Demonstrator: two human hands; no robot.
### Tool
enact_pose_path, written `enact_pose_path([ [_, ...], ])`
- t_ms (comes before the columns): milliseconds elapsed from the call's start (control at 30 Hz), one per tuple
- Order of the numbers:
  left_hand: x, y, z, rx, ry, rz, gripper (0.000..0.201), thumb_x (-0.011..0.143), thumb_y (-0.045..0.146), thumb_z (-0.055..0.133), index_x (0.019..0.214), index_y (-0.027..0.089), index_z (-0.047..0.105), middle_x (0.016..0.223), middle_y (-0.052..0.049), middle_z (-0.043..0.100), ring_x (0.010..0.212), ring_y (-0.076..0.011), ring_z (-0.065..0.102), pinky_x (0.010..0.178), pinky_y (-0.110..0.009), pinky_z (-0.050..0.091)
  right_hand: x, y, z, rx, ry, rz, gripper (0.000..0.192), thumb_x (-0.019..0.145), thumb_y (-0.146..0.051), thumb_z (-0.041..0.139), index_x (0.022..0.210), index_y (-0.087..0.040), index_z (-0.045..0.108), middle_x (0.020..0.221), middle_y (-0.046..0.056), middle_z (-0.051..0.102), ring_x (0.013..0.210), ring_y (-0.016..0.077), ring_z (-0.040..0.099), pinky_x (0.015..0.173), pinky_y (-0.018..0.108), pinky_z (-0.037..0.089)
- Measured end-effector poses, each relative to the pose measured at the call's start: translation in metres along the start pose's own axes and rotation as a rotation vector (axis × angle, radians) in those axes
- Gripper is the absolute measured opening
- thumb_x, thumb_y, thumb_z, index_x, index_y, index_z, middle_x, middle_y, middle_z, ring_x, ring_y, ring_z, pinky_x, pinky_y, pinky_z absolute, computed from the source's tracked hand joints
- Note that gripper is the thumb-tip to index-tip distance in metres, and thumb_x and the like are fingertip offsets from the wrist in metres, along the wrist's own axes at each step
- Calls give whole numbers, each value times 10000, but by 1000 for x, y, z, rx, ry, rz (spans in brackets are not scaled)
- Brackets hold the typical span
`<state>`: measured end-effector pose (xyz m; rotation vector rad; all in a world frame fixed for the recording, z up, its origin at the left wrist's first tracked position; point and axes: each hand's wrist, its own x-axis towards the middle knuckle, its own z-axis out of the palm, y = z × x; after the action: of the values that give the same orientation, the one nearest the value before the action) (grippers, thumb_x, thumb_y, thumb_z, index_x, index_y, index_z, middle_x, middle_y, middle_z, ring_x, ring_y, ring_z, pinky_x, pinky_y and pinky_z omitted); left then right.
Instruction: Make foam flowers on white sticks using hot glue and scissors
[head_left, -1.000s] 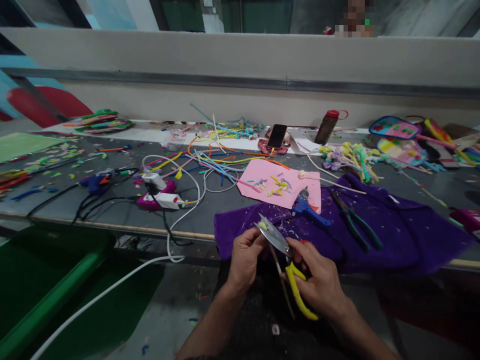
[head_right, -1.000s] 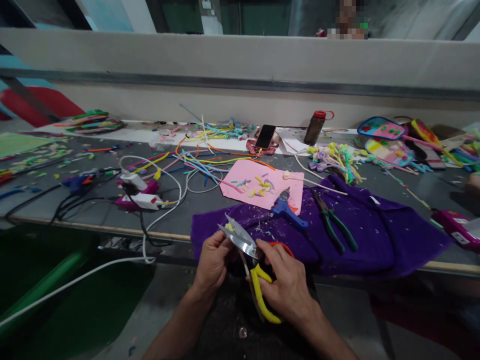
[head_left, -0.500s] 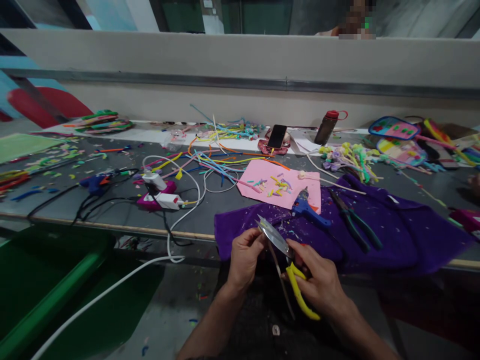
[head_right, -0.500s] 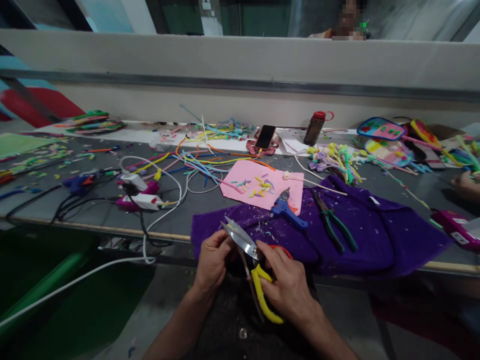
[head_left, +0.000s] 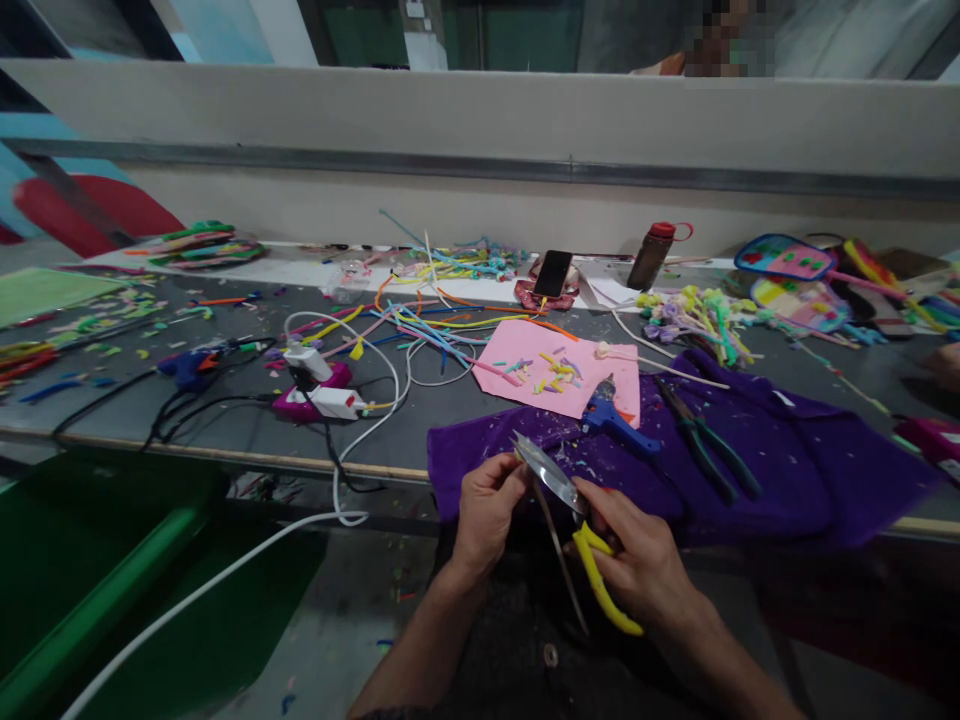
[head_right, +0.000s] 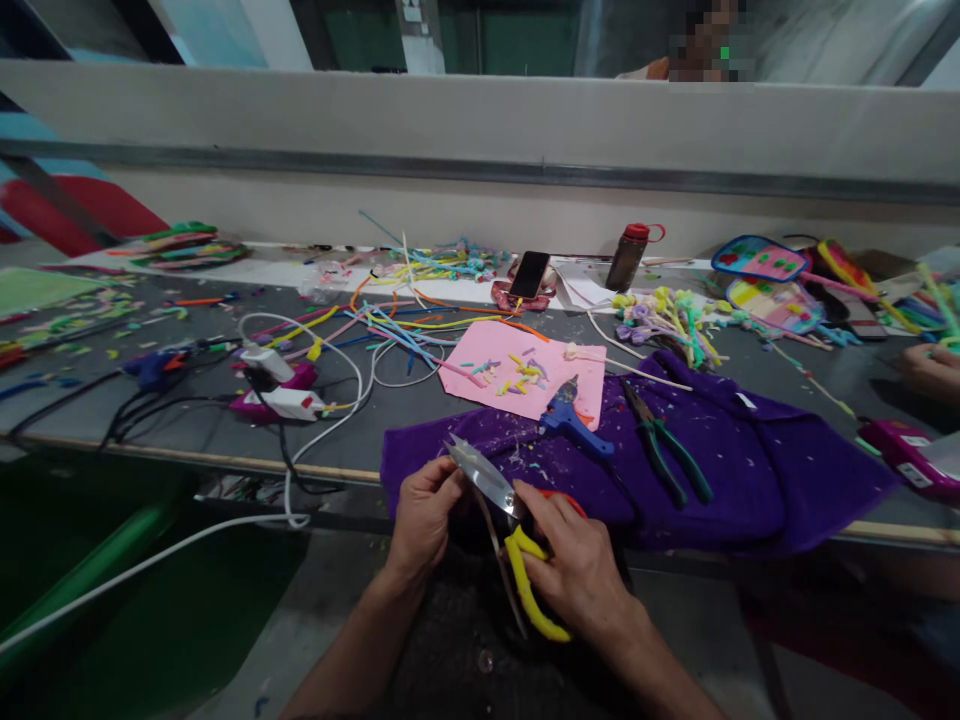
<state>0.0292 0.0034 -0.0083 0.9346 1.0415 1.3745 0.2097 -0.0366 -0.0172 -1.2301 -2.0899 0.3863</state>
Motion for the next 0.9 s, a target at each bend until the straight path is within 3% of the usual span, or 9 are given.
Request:
enact_pose_path([
  [167, 1, 5, -1, 36, -30, 23, 192, 717, 308, 640, 708, 116, 657, 536, 31, 545, 455, -49, 386, 439, -170, 301, 0, -1, -2, 32, 24, -7, 524, 770, -220, 556, 1278, -196, 428, 812, 40, 605, 663, 142, 573, 591, 237, 483],
  [367, -1, 14, -2, -35, 1, -72, 217, 720, 341, 627, 757, 130, 663, 651, -35, 656, 481, -71, 474, 419, -173, 313, -2, -3, -21, 111, -1, 140, 549, 721, -265, 614, 1233, -215, 423, 1023, 53, 604, 839, 176, 600, 743, 278, 493],
  [533, -3, 18, -2, -43, -19, -109, 229, 700, 349, 643, 746, 126, 660, 597, -33, 635, 465, -79, 479, 403, -173, 307, 2, -5, -26, 137, -45, 161, 551, 730, -276, 606, 1238, -228, 400, 1064, 52, 589, 880, 180, 589, 769, 296, 481],
  [900, -6, 20, -4, 174, -107, 56, 232, 759, 341, 585, 723, 129, 672, 549, 4, 542, 465, -73, 396, 446, -188, 301, 8, -15, -19, 89, -89, 141, 551, 715, -260, 636, 1225, -256, 427, 942, 26, 599, 795, 165, 575, 715, 285, 476],
])
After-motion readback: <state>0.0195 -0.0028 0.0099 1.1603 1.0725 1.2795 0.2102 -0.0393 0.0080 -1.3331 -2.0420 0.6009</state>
